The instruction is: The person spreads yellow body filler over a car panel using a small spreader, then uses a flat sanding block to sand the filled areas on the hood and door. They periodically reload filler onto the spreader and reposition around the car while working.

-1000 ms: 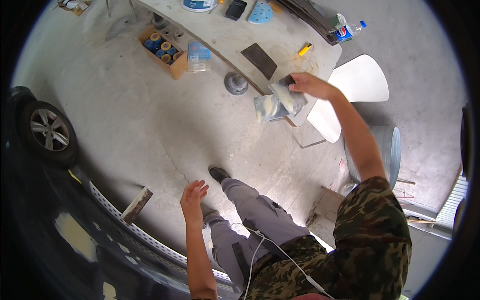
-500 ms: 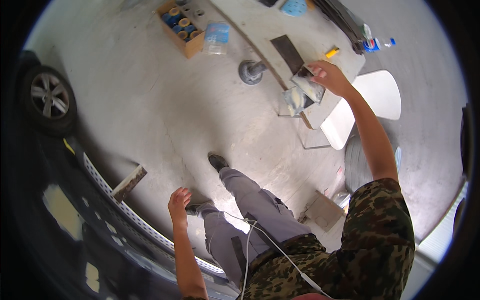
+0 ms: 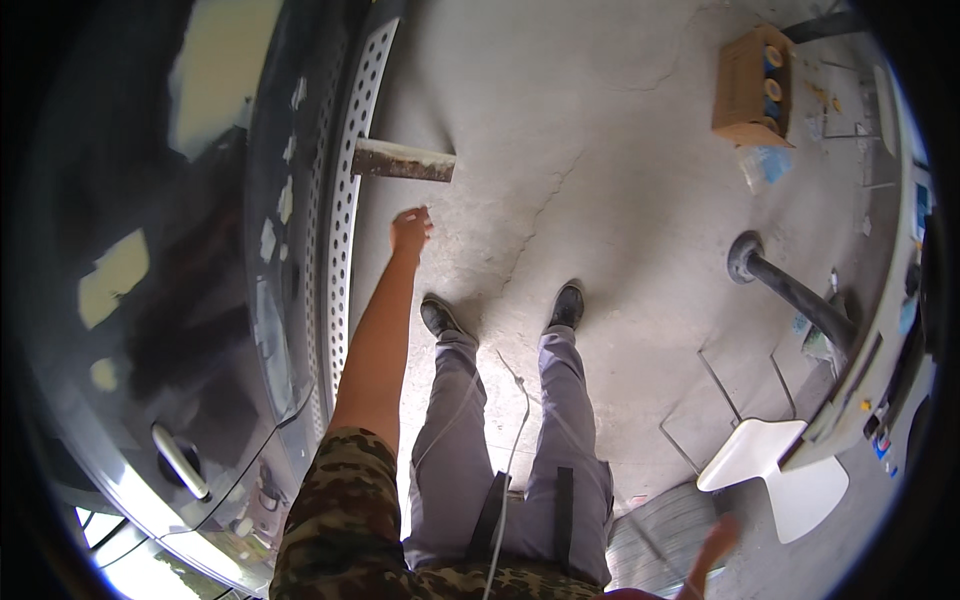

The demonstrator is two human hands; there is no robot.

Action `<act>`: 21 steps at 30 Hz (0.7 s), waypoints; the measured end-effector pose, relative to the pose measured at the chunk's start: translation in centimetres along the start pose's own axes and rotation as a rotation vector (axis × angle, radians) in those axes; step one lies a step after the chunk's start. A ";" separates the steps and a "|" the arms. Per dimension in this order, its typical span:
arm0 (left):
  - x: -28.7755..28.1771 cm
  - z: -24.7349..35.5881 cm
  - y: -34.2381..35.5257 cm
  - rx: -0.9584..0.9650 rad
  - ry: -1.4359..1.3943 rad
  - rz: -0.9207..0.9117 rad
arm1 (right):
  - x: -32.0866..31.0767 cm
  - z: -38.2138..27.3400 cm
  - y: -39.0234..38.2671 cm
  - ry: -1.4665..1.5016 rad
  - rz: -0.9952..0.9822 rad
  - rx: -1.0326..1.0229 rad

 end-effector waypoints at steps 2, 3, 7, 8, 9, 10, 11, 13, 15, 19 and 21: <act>-0.7 -1.7 6.3 -0.043 -0.066 0.121 | 5.4 -5.3 -8.4 0.640 -0.477 0.373; -1.0 -2.1 9.1 -0.040 -0.058 0.170 | 7.0 -8.5 -12.0 0.890 -0.554 0.546; -1.9 -3.4 17.9 -0.130 -0.120 0.232 | 7.6 -17.7 -20.0 0.894 -1.047 0.716; -1.7 -3.4 19.4 -0.076 -0.187 0.205 | 7.2 -19.4 -20.8 0.878 -1.034 0.712; -1.6 -3.4 20.6 -0.038 -0.246 0.198 | 6.9 -20.6 -21.3 0.884 -1.033 0.711; -1.5 -3.4 21.5 -0.012 -0.301 0.186 | 6.6 -21.5 -21.8 0.890 -1.028 0.709; -1.4 -3.2 21.9 0.084 -0.232 0.157 | 6.1 -22.1 -22.5 0.892 -1.022 0.707; -1.2 -2.5 21.2 0.254 -0.087 0.104 | 5.9 -23.1 -23.5 0.966 -1.040 0.812; -0.8 -0.5 16.8 0.834 0.712 0.378 | 6.0 -24.4 -22.1 1.010 -1.008 0.785; 2.0 3.0 3.1 0.914 0.203 -0.246 | 5.7 -29.9 -8.8 1.129 -0.614 0.731; 3.2 6.0 -5.6 0.869 0.151 -0.445 | 3.4 -35.7 0.6 1.221 -0.619 0.623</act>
Point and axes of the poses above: each hand's wrist, its own y-axis towards the middle knuckle, its own x-axis out of the palm, z = x × y, the point moved 4 cm from there along y, towards the middle knuckle, and after that the axes turned 5 degrees about z, right-handed, at the moved point
